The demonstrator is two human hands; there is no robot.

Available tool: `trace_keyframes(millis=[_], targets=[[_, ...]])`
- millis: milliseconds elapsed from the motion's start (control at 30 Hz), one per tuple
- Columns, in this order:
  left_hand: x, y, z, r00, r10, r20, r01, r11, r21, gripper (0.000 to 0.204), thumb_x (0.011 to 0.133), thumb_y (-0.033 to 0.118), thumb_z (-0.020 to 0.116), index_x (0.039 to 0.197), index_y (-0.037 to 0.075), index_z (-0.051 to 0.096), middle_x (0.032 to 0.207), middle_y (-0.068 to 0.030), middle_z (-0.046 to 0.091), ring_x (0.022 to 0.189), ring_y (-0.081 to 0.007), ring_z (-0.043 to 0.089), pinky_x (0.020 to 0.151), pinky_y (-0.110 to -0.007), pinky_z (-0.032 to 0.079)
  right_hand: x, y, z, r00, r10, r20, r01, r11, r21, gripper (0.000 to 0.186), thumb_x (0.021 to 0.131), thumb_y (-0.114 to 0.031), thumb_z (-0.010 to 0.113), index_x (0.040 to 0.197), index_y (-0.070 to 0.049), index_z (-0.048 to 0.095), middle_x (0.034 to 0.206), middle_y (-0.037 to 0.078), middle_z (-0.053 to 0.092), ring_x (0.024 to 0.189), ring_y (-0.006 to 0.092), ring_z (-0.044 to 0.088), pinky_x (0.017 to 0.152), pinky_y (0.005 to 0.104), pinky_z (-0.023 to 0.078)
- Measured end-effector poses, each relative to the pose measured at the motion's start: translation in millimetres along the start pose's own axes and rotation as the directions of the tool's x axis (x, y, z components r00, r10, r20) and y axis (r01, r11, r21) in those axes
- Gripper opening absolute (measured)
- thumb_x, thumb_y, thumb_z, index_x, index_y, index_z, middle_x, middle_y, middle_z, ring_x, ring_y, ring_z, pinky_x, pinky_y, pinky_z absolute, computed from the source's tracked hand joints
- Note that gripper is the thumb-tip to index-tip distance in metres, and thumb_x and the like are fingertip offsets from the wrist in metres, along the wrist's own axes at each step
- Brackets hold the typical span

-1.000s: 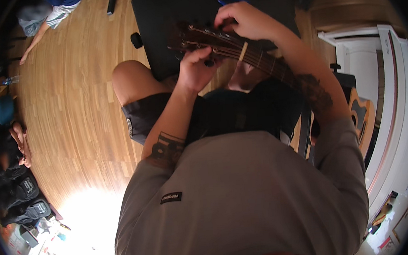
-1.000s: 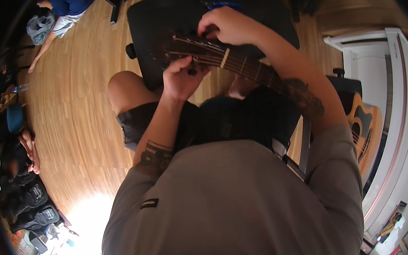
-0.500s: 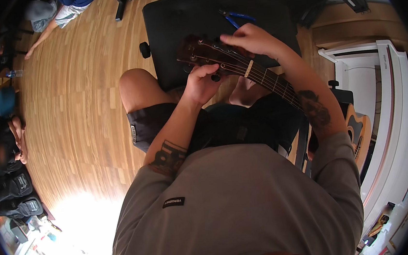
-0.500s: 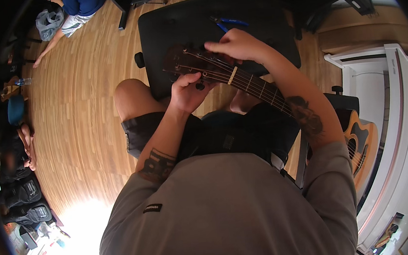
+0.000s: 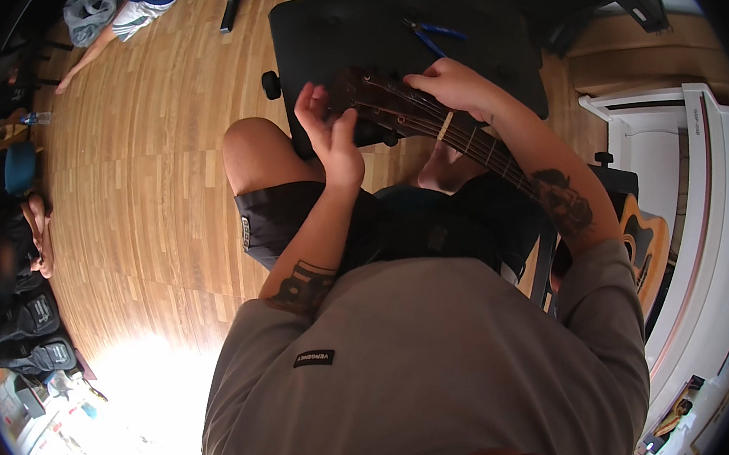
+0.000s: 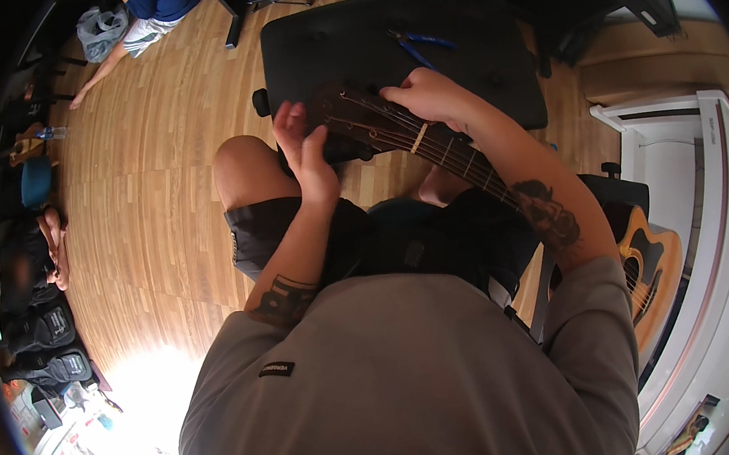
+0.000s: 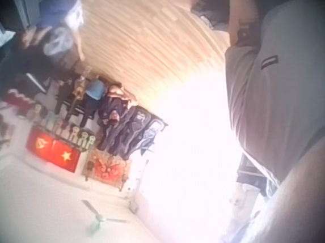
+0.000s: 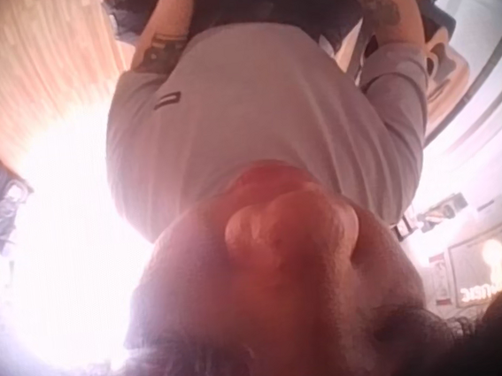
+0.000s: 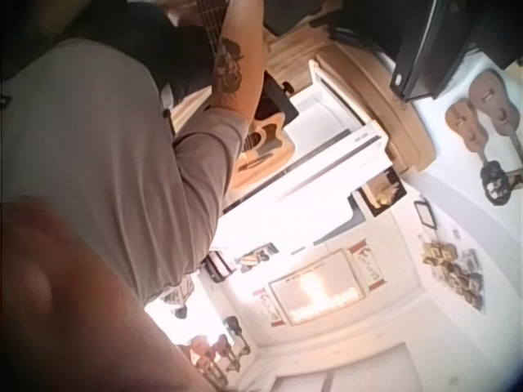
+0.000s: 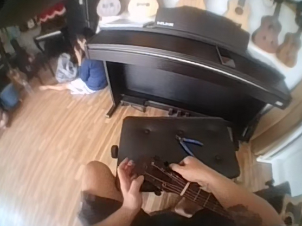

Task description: The person sits on a chair with an acoustic guitar resting on their lap. They use a blue string winder tool to turn the tuning pegs on the guitar's headstock, adjusting the tension of the strings. The person repeatedly plucks the strings to check the pitch while making adjustments.

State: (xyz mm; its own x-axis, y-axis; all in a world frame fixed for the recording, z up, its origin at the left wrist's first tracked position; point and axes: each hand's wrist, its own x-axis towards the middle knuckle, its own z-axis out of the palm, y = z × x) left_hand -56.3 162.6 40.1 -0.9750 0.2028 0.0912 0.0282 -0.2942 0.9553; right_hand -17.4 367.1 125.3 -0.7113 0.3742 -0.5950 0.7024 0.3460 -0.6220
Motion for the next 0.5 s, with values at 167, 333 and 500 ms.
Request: trace_keyframes(millis=[167, 333, 500], targets=[[52, 34, 8, 0.733, 0.251, 0.632, -0.633, 0.594, 0.497, 0.031, 0.080, 0.016, 0.071, 0.110, 0.010, 0.073, 0.108, -0.0130, 0.068, 0.104, -0.0347, 0.064, 0.094, -0.045, 0.051, 16, 13, -5, 0.980, -0.091, 0.179, 0.093, 0.996, -0.007, 0.034, 0.100, -0.029, 0.062, 0.113, 0.001, 0.070, 0.100, 0.011, 0.072, 0.090, 0.0200, 0.068, 0.080, 0.0342, 0.054], [74, 17, 20, 0.693, 0.007, 0.720, -0.583, 0.594, 0.555, 0.025, 0.083, 0.020, 0.066, 0.104, 0.012, 0.077, 0.100, -0.0111, 0.071, 0.100, -0.0313, 0.067, 0.090, -0.044, 0.053, 47, 52, -5, 0.879, -0.414, 0.238, 0.443, 0.893, -0.083, 0.020, 0.102, -0.016, 0.060, 0.115, -0.006, 0.071, 0.098, 0.006, 0.072, 0.088, 0.0161, 0.067, 0.079, 0.0328, 0.054], [106, 0, 31, 0.639, -0.234, 0.732, -0.411, 0.701, 0.583, 0.027, 0.080, 0.029, 0.062, 0.095, 0.014, 0.079, 0.098, -0.0129, 0.072, 0.100, -0.0333, 0.068, 0.090, -0.045, 0.054, 55, 59, -9, 0.873, -0.393, 0.288, 0.414, 0.910, -0.016, 0.024, 0.101, -0.017, 0.062, 0.120, -0.005, 0.068, 0.096, 0.007, 0.071, 0.089, 0.0142, 0.067, 0.081, 0.0319, 0.055]])
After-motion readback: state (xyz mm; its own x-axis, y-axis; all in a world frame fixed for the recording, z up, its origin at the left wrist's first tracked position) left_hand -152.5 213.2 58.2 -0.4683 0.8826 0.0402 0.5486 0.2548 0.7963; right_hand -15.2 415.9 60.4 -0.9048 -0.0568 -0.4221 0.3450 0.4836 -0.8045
